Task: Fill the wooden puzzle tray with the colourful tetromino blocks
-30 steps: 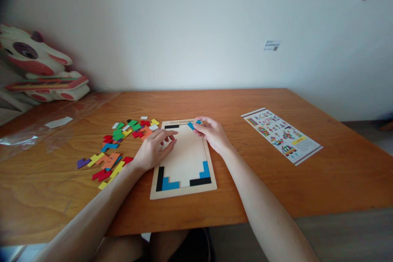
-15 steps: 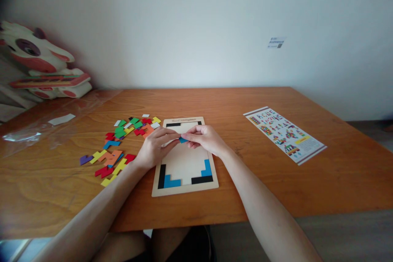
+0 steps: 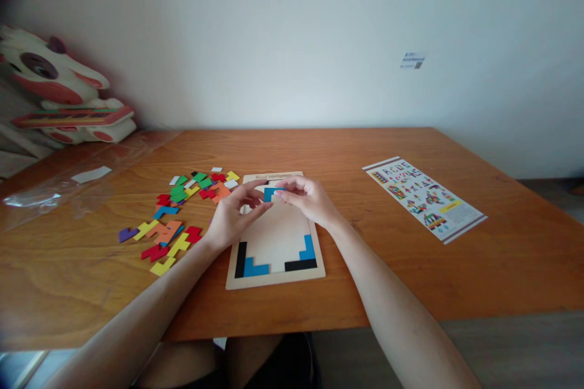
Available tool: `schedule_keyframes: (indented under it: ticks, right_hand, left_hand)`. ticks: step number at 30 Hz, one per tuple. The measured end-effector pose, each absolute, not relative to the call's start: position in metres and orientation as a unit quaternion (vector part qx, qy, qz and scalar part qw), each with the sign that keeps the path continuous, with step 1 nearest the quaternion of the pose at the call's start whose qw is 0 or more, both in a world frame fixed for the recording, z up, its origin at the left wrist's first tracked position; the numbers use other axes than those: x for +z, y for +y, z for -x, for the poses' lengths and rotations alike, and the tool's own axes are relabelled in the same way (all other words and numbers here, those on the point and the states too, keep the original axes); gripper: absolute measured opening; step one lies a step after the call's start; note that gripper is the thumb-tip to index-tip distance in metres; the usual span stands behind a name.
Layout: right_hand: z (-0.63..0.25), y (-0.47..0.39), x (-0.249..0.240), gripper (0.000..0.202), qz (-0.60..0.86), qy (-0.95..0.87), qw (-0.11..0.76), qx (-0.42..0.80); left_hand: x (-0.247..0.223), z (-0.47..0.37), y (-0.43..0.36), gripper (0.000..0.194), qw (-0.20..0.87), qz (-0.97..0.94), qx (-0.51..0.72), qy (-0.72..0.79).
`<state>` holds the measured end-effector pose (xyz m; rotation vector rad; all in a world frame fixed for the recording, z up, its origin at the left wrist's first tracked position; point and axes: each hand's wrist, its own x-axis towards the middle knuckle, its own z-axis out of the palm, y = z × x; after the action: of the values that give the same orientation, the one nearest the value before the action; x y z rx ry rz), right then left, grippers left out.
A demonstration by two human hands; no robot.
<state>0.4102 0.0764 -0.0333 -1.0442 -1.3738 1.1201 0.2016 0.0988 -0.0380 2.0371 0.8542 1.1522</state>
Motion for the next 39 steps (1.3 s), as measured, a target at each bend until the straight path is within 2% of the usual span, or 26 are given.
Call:
schedule_keyframes:
  ticks: [4,12,14,18,21,26,33,39]
  right_hand:
    - [-0.409,0.074,-0.031,0.029,0.441,-0.603,0.509,0.428]
    - [-0.413,0.070,-0.023,0.024,0.481,-0.699,0.474,0.236]
    - [-0.421,0.074,-0.026,0.025,0.508,-0.677,0.494,0.201]
    - [-0.442,0.083,-0.038,0.030,0.585,-0.609,0.521,0.124]
    - [-0.445,0.087,-0.047,0.026,0.597,-0.631,0.483,0.108]
    - [-0.427,0.095,-0.058,0.019,0.551,-0.732,0.394,0.068]
    - [-0.410,0.089,-0.046,0.029,0.543,-0.774,0.324,0.004]
    - [-0.390,0.072,-0.040,0.030,0.493,-0.830,0.258,0.040]
  left_hand:
    - [-0.037,-0.200,0.099,0.039,0.319,-0.777,0.426,0.336]
    - [-0.040,-0.200,0.103,0.045,0.311,-0.781,0.428,0.332]
    - [-0.040,-0.198,0.105,0.044,0.275,-0.795,0.424,0.336]
    - [-0.044,-0.192,0.109,0.026,0.115,-0.856,0.351,0.361]
    - [-0.048,-0.190,0.110,0.027,0.057,-0.871,0.299,0.387]
    - [-0.051,-0.190,0.110,0.024,0.073,-0.873,0.277,0.394]
    - [-0.051,-0.190,0.109,0.017,0.081,-0.868,0.292,0.394]
    - [-0.050,-0.191,0.109,0.016,0.064,-0.872,0.296,0.384]
